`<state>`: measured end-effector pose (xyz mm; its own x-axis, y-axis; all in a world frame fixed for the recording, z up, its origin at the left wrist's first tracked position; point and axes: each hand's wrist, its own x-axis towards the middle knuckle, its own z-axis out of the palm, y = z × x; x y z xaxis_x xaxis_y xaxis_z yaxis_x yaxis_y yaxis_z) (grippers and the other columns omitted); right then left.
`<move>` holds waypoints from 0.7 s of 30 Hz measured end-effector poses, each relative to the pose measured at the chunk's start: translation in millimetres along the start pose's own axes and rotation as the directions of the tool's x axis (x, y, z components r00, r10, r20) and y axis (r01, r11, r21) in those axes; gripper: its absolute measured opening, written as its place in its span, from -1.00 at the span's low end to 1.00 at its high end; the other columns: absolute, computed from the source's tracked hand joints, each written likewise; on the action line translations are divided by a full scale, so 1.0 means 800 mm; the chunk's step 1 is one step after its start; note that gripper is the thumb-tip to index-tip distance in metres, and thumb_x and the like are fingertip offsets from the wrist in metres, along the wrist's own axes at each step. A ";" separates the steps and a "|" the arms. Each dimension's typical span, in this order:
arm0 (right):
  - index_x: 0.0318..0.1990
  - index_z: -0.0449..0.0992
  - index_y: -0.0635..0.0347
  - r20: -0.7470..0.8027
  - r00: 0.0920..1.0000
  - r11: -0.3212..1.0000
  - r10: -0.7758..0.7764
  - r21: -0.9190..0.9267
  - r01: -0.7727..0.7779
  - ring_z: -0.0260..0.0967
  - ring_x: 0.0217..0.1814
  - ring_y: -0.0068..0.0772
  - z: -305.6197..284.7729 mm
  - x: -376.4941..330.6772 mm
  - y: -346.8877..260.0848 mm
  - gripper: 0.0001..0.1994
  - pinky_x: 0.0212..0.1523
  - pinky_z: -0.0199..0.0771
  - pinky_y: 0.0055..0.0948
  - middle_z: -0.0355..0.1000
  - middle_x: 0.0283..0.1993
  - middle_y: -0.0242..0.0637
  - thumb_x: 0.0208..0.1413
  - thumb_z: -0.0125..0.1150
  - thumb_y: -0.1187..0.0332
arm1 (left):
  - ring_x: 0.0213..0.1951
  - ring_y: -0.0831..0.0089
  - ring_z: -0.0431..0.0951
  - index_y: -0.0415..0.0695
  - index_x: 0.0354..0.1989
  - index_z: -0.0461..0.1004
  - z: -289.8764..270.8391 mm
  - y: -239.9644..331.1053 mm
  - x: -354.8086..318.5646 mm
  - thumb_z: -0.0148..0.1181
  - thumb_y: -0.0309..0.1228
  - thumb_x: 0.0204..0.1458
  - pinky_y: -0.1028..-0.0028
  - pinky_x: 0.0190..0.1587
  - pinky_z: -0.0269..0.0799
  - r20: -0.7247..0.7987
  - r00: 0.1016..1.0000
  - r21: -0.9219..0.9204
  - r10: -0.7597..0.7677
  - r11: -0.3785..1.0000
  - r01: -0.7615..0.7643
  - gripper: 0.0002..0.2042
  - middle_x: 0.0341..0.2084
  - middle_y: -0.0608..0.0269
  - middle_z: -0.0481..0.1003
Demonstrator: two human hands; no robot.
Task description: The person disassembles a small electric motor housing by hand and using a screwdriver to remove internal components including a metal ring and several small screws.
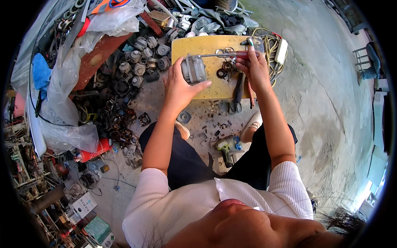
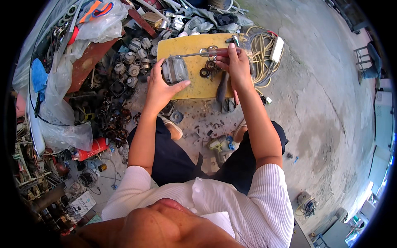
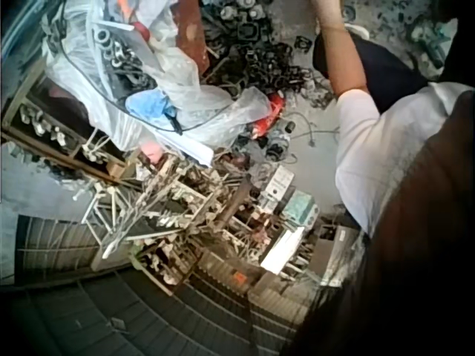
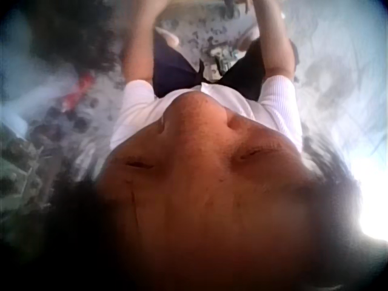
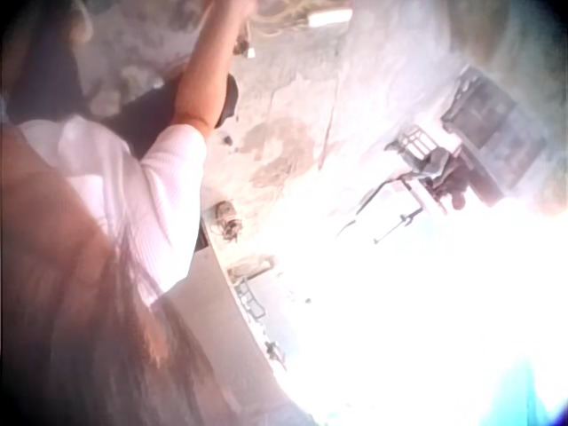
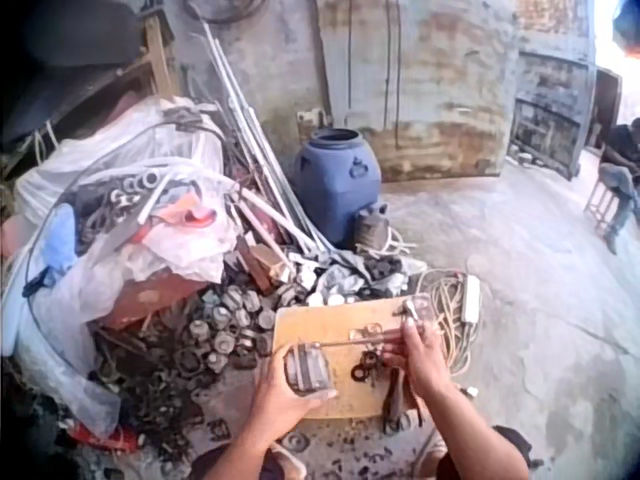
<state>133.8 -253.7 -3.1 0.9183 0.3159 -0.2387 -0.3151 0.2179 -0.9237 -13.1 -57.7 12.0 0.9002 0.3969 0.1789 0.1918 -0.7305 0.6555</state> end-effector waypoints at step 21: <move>0.01 0.44 0.08 0.183 0.975 0.925 0.126 -0.376 -0.049 0.22 -0.38 -0.73 -0.051 -0.005 -0.024 -0.73 -0.35 0.26 -0.72 0.34 -0.34 -0.52 0.38 -0.03 0.14 | 0.20 0.06 0.33 -0.11 0.21 0.22 -0.016 -0.030 0.032 0.57 -0.05 -0.39 0.22 0.28 0.12 0.155 0.985 0.032 0.074 0.996 -0.080 -0.07 0.16 0.01 0.33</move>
<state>146.0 -296.7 3.0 0.8121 0.5040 -0.2942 -0.2465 -0.1607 -0.9557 0.1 -22.9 10.1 0.9615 0.2512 0.1112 0.1318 -0.7770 0.6156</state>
